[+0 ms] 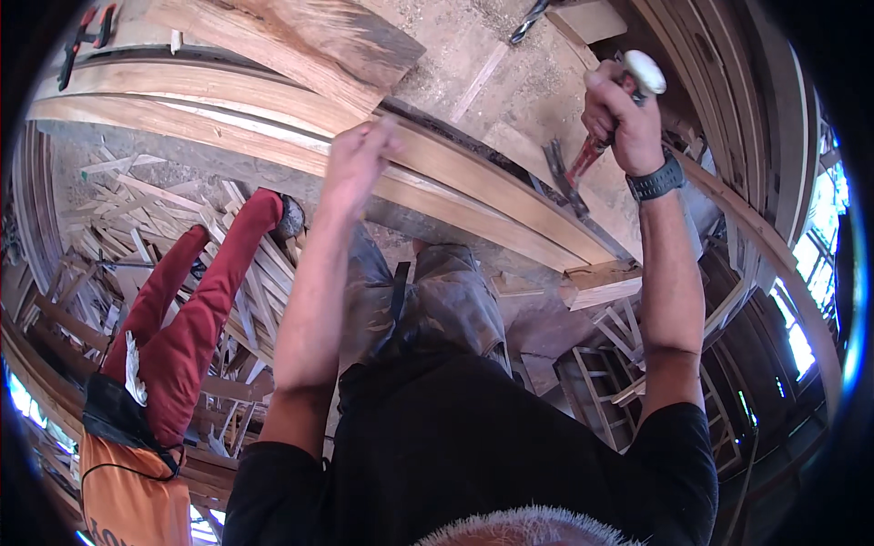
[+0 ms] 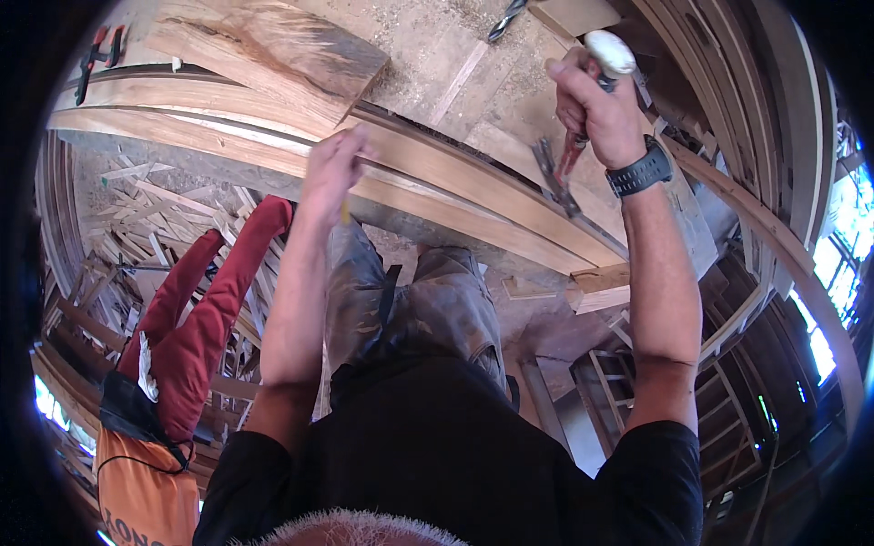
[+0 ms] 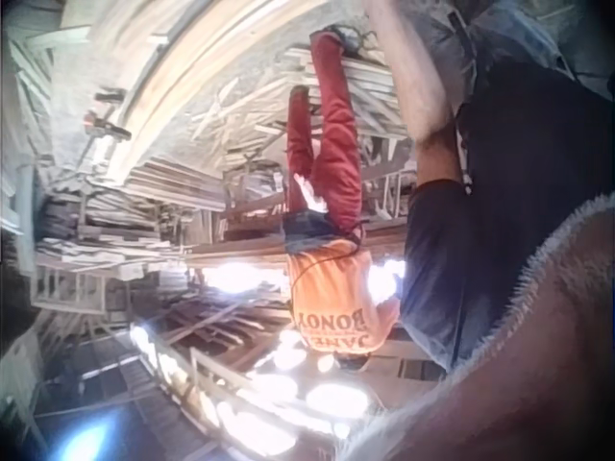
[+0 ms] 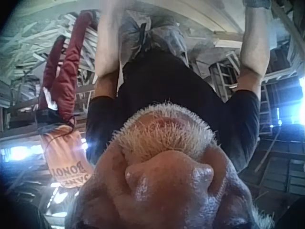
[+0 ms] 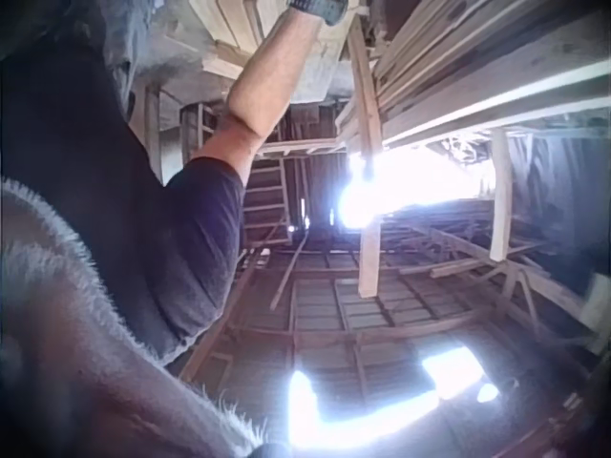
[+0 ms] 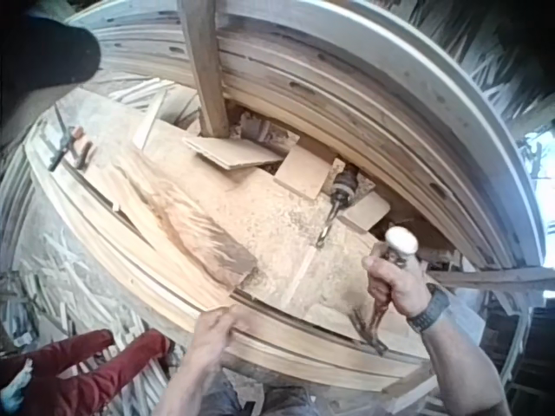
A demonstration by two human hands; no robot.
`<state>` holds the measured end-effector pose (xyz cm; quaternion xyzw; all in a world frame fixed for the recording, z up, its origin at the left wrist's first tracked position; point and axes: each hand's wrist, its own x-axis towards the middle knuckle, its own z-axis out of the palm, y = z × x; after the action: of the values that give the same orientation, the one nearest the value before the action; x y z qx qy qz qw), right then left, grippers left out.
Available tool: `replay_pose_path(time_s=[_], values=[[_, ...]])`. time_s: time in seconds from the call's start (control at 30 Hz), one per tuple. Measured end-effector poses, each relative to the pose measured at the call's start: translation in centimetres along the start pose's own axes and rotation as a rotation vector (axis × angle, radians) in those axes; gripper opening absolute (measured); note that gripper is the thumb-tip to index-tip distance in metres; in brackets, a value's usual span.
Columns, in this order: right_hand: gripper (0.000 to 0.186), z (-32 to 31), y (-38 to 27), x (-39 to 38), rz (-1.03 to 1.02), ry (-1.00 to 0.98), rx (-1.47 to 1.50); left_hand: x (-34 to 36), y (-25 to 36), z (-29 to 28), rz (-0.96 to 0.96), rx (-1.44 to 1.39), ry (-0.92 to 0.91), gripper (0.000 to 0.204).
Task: The person measures and marks wooden pieces with a pencil and square, carries wood blocks and tools across the workshop, and aligns and hammers wooden components together on a workbench.
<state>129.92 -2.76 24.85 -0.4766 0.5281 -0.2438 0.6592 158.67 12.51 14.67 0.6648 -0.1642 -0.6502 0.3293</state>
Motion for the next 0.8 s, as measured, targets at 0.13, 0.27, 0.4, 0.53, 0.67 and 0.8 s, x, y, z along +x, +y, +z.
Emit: replay_pose_path(time_s=[0.13,0.27,0.4,0.53,0.67,0.8], values=[[0.019,4.0,0.4,3.3,-0.076,-0.101,-0.377,-1.4,1.4,-7.7,0.424,0.034,0.469,0.038],[0.018,9.7,-0.4,10.9,-0.558,-0.130,-0.528,-0.3,12.9,-6.5,0.871,0.381,0.694,0.039],[0.023,6.8,-2.3,4.8,-0.223,-0.112,-0.075,5.6,18.1,-7.1,1.171,0.779,0.692,0.021],[0.023,3.0,-2.1,1.0,-0.311,0.010,0.145,8.4,18.3,-6.1,1.070,1.117,0.654,0.028],[0.022,0.5,-1.6,0.2,-0.184,-0.098,0.108,8.8,17.6,-5.7,1.195,1.139,0.703,0.031],[0.022,-0.8,0.4,-0.7,0.097,-0.070,-0.137,8.8,17.4,-5.5,1.171,1.141,0.739,0.029]])
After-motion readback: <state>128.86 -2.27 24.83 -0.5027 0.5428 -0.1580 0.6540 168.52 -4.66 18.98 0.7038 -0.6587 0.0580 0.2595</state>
